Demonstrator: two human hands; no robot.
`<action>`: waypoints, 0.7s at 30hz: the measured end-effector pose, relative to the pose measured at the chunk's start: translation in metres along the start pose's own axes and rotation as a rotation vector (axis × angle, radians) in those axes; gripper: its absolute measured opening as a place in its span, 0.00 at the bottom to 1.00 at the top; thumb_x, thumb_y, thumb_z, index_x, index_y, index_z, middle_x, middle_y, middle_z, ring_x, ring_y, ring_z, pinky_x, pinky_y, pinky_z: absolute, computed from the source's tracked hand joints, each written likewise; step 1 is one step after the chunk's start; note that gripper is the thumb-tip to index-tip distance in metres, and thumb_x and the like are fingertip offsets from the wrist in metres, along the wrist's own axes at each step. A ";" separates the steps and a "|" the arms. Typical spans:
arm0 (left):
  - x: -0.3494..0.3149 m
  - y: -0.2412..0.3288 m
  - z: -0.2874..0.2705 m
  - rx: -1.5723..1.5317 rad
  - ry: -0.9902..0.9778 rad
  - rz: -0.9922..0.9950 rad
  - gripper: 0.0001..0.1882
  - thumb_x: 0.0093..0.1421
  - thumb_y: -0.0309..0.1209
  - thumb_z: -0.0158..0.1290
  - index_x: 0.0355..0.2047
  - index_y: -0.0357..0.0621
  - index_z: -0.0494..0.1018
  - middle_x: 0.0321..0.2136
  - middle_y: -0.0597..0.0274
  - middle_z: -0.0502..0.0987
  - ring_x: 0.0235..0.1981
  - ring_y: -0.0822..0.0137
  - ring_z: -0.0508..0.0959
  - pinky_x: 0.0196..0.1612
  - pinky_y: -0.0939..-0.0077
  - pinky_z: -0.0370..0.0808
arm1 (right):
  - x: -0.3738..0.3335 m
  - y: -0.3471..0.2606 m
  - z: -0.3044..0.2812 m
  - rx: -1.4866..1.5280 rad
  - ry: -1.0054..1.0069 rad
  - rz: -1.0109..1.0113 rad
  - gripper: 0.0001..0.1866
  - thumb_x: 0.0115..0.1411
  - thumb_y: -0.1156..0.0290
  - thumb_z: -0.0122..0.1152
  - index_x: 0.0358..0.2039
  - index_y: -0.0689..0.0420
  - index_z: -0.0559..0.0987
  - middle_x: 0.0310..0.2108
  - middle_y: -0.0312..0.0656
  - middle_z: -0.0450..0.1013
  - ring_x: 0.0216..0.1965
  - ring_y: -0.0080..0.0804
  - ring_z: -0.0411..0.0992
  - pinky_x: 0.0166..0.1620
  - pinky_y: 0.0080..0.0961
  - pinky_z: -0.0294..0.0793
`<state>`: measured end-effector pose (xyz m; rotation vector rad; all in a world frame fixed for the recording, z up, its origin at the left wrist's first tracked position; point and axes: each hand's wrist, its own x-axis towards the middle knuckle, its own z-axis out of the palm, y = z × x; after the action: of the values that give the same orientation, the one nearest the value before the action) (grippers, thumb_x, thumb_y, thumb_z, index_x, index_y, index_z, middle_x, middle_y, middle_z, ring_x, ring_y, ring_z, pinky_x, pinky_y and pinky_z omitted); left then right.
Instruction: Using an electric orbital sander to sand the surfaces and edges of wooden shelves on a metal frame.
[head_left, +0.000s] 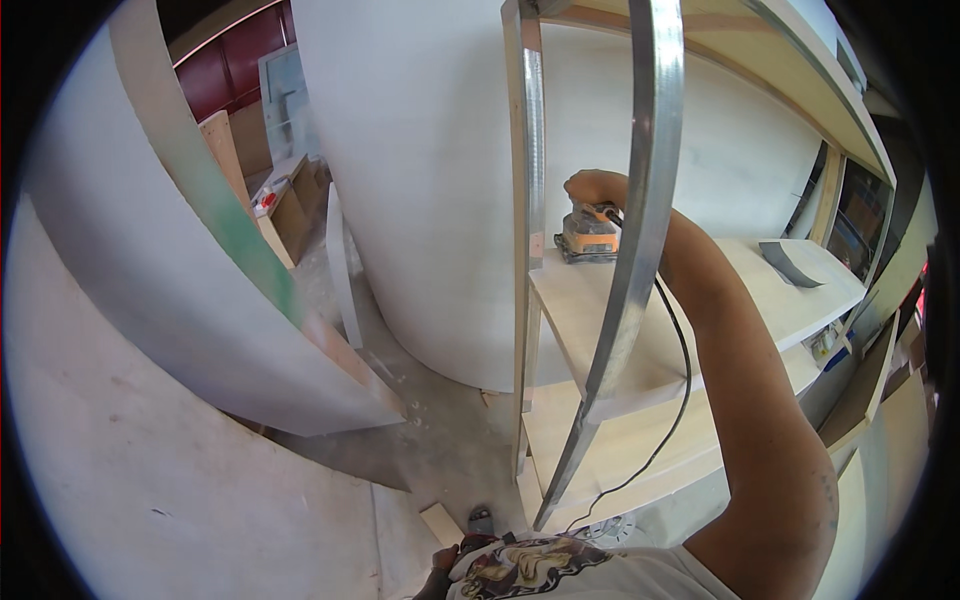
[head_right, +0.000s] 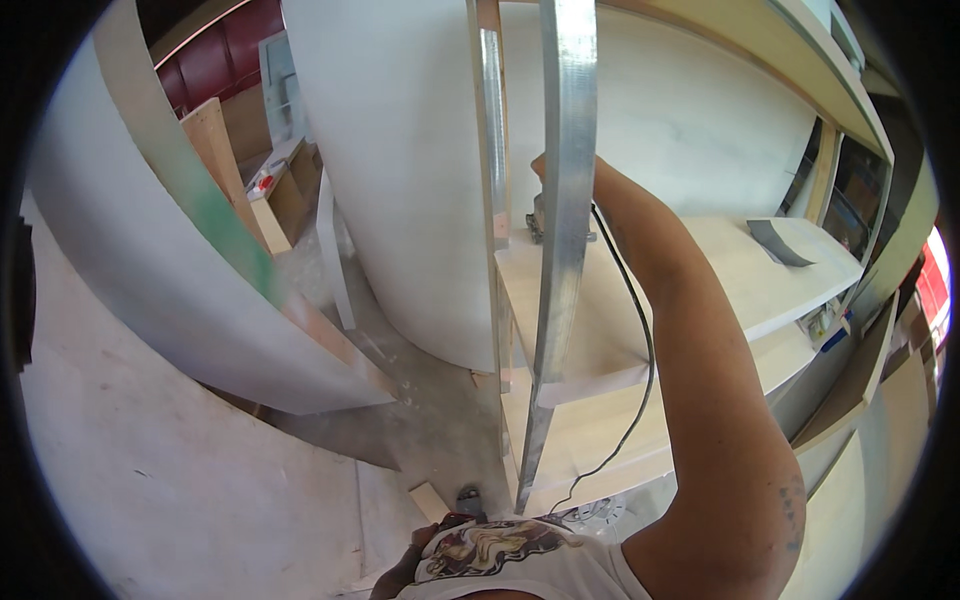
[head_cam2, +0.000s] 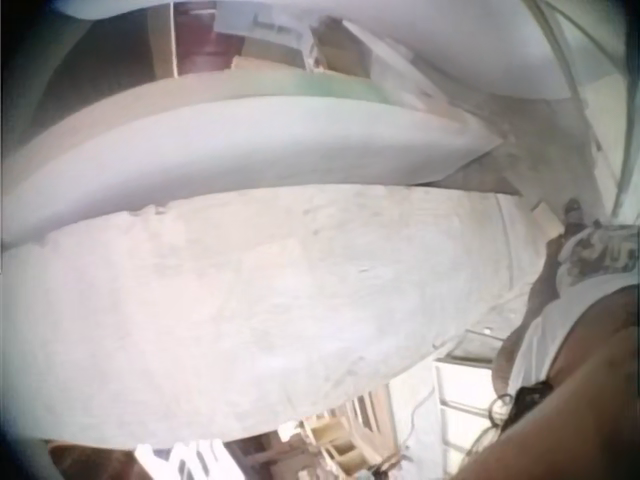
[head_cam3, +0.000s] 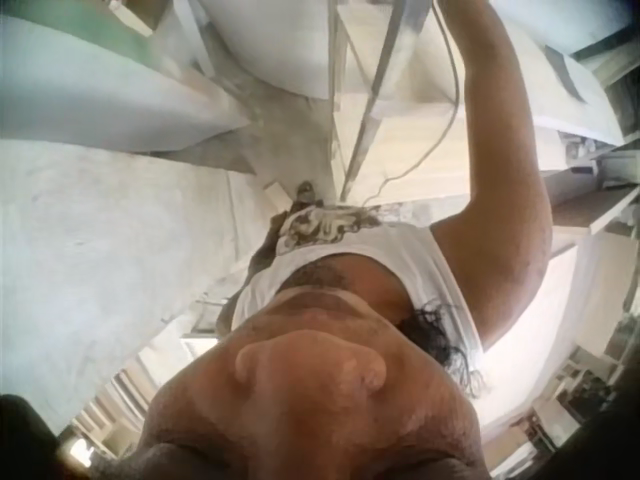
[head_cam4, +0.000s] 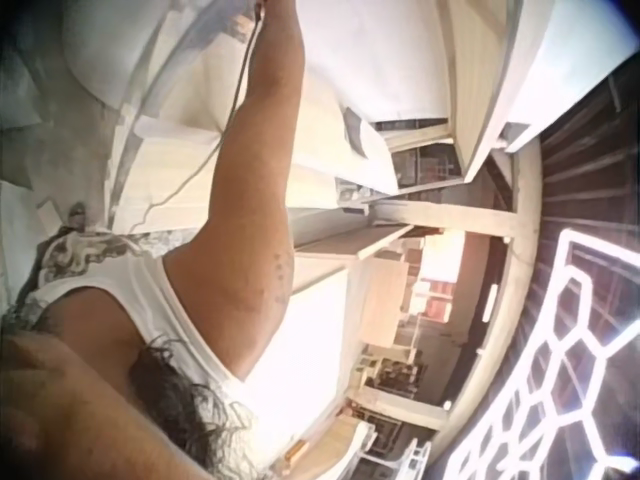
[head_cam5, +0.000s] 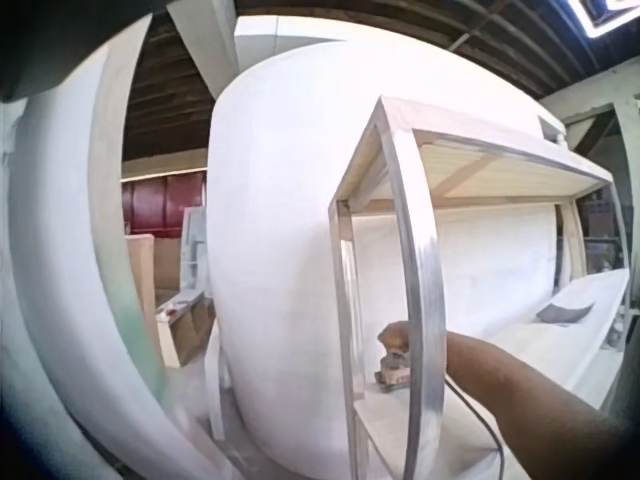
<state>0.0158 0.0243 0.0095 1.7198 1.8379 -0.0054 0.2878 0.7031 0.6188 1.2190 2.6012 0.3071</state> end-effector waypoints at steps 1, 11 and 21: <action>0.000 0.001 0.000 -0.007 0.000 -0.001 0.10 0.65 0.44 0.48 0.37 0.54 0.71 0.25 0.55 0.81 0.29 0.49 0.83 0.28 0.51 0.75 | 0.003 -0.003 -0.003 -0.001 -0.007 -0.014 0.18 0.61 0.69 0.48 0.43 0.67 0.80 0.45 0.59 0.77 0.48 0.55 0.76 0.50 0.45 0.76; -0.014 -0.007 0.013 -0.070 0.054 -0.067 0.14 0.63 0.49 0.51 0.39 0.57 0.73 0.26 0.56 0.82 0.30 0.51 0.83 0.30 0.53 0.77 | 0.014 -0.053 -0.030 0.357 -0.021 -0.070 0.22 0.66 0.65 0.43 0.50 0.65 0.79 0.50 0.60 0.76 0.50 0.53 0.76 0.53 0.43 0.74; 0.010 -0.003 0.016 -0.066 0.020 -0.016 0.12 0.64 0.49 0.49 0.40 0.61 0.75 0.30 0.59 0.83 0.31 0.53 0.84 0.31 0.54 0.78 | 0.009 -0.025 -0.011 0.284 -0.022 0.097 0.19 0.64 0.66 0.47 0.44 0.64 0.82 0.46 0.59 0.77 0.49 0.54 0.76 0.52 0.42 0.75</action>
<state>0.0200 0.0261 -0.0094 1.6656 1.8455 0.0658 0.2611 0.6935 0.6212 1.4317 2.6366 -0.0617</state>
